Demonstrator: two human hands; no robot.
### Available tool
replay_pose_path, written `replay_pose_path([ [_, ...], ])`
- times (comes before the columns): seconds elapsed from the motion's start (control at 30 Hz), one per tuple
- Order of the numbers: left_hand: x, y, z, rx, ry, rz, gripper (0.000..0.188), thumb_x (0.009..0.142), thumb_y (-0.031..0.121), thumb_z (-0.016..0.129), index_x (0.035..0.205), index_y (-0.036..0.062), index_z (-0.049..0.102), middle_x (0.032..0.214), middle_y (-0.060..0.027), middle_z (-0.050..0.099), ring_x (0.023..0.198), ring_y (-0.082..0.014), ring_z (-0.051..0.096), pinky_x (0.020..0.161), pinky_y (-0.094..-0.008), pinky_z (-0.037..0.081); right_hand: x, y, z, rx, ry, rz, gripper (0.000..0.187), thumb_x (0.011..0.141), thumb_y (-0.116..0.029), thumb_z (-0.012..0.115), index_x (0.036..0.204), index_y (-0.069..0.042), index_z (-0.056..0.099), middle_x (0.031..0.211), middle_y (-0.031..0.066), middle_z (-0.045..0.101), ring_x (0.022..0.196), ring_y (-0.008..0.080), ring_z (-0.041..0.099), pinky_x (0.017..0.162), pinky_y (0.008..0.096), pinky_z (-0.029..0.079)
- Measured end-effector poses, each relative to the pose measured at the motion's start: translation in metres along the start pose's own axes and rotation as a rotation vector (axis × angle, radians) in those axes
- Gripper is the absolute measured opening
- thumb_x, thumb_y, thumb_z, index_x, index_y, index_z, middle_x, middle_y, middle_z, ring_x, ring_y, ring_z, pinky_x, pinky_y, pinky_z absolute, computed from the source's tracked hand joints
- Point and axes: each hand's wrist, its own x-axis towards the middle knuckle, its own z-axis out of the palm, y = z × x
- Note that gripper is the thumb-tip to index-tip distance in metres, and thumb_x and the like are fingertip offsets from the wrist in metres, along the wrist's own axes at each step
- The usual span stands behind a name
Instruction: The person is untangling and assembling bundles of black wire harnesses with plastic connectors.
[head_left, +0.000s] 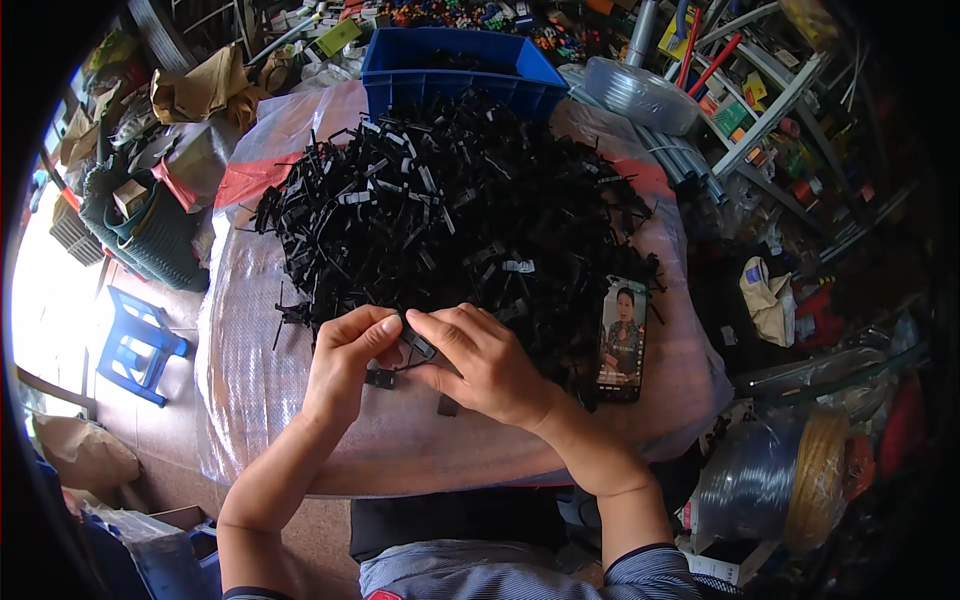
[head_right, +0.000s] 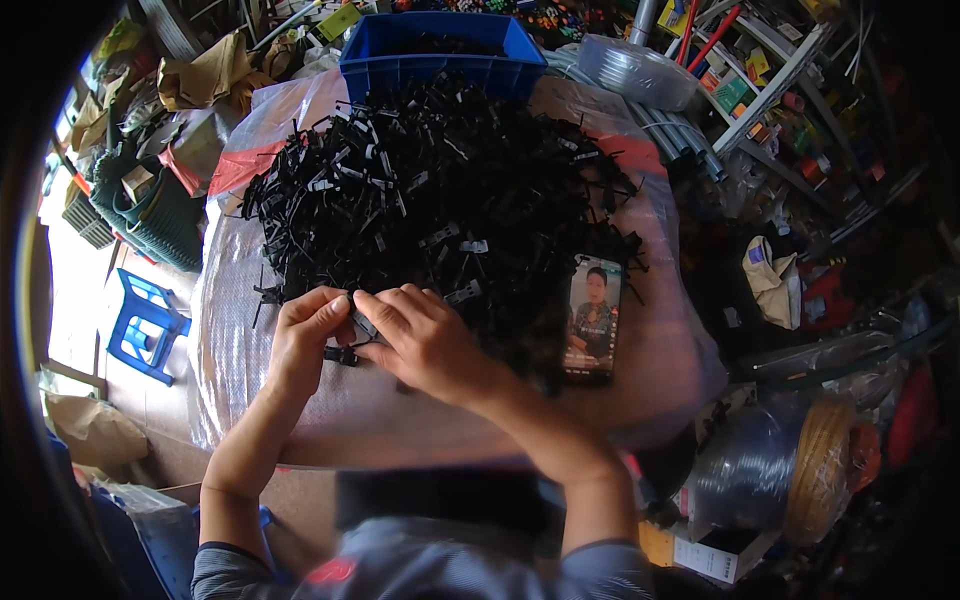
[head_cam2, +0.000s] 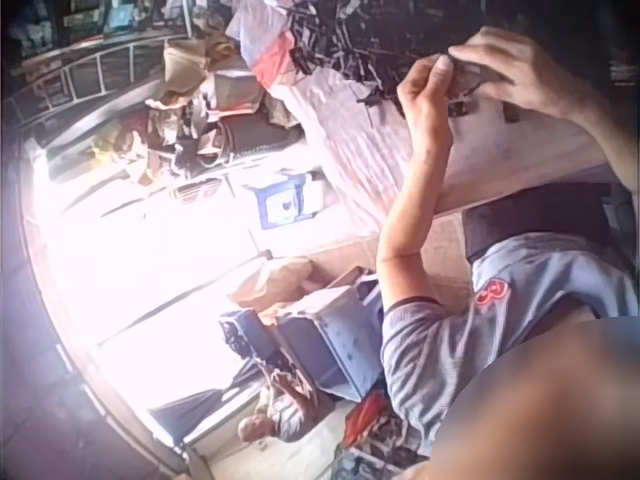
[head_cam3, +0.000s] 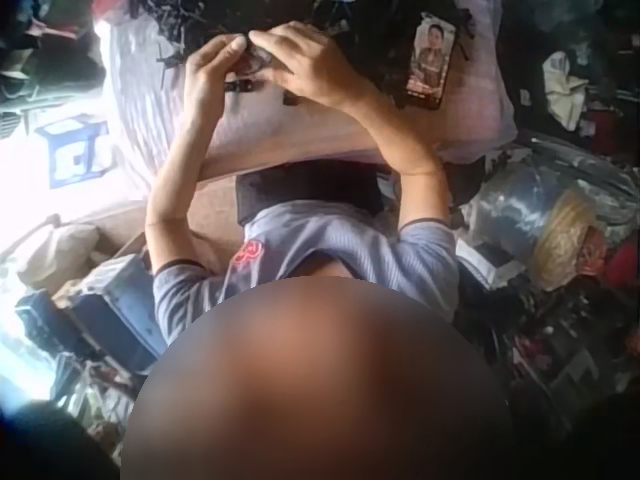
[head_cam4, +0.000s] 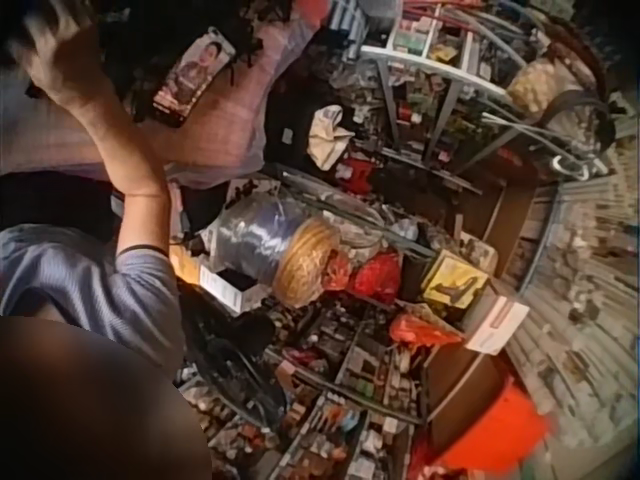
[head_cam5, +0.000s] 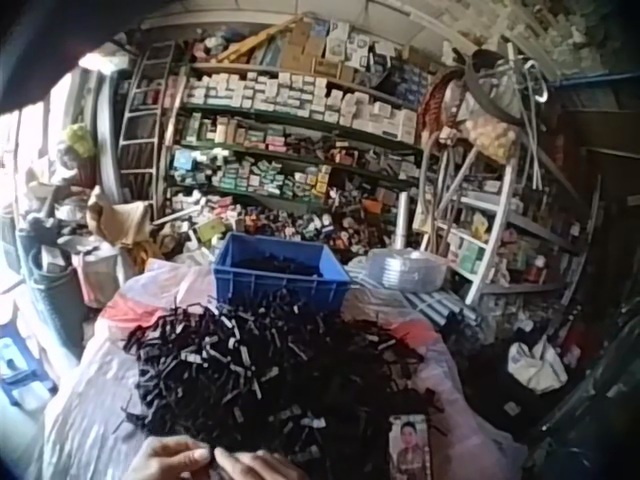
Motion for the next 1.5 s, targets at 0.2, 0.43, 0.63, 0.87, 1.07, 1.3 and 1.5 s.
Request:
replay_pose_path([
  [0.2,-0.007,-0.011,0.011,0.128,0.014,0.106,0.016,0.086,0.014,0.064,0.091,-0.002,0.062,0.074,0.0014,0.058,0.07,-0.0043,0.05,0.062,-0.0194,0.041,-0.007,0.0,0.011,-0.134,0.079,0.057,0.049,0.064,-0.001,0.072,0.11,0.003,0.054,0.081,0.0097,0.054,0.071,0.0219,0.056,0.06,0.0307,0.05],
  [0.43,-0.009,-0.009,0.016,0.266,0.062,0.2,0.021,0.085,0.015,0.063,0.091,-0.0053,0.062,0.075,-0.003,0.054,0.067,-0.0065,0.05,0.058,-0.0216,0.04,0.0,0.004,0.011,-0.073,0.036,0.038,0.039,0.065,0.0,0.07,0.1,0.003,0.054,0.077,0.0108,0.056,0.064,0.0246,0.058,0.054,0.0321,0.048],
  [0.63,-0.008,-0.014,0.01,0.219,0.035,0.158,0.022,0.085,0.018,0.064,0.088,-0.0038,0.06,0.074,-0.0016,0.052,0.065,-0.0072,0.046,0.056,-0.0234,0.038,0.004,0.002,0.006,-0.07,0.019,0.049,0.037,0.065,0.003,0.068,0.1,0.002,0.056,0.073,0.0104,0.056,0.063,0.025,0.058,0.054,0.0327,0.048],
  [0.87,0.008,0.002,-0.012,-0.372,0.011,0.075,0.007,0.078,0.002,0.05,0.081,0.005,0.045,0.086,-0.012,0.063,0.078,-0.0202,0.062,0.072,-0.0258,0.046,-0.021,0.008,-0.023,-0.168,-0.54,0.039,0.028,0.068,-0.004,0.063,0.095,-0.007,0.066,0.105,0.0089,0.056,0.093,0.0255,0.051,0.084,0.0341,0.044],
  [1.07,-0.004,0.011,-0.005,0.259,-0.226,0.27,0.041,0.065,0.0,0.054,0.106,0.0036,0.051,0.084,-0.0072,0.056,0.073,-0.0164,0.054,0.057,-0.0255,0.043,-0.006,0.007,-0.031,0.42,-0.403,0.434,0.022,0.076,-0.001,0.066,0.098,-0.003,0.062,0.09,0.0067,0.058,0.08,0.0177,0.058,0.067,0.0265,0.047],
  [1.3,-0.007,0.004,0.005,0.667,-0.19,0.766,0.031,0.07,0.005,0.073,0.1,0.0026,0.064,0.085,-0.0083,0.057,0.068,-0.0192,0.059,0.057,-0.0249,0.047,-0.004,0.019,-0.041,0.892,-0.533,0.606,0.023,0.086,-0.017,0.064,0.099,0.002,0.061,0.091,0.0052,0.06,0.078,0.0112,0.057,0.067,0.0245,0.048],
  [1.5,-0.004,0.004,0.002,0.581,-0.073,0.531,0.024,0.078,0.012,0.069,0.096,-0.0018,0.063,0.087,-0.0097,0.058,0.071,-0.0169,0.06,0.061,-0.0258,0.047,-0.006,0.008,-0.026,0.823,0.042,0.592,0.021,0.086,-0.014,0.063,0.101,0.0,0.06,0.079,0.0036,0.062,0.066,0.0079,0.057,0.063,0.0199,0.05],
])
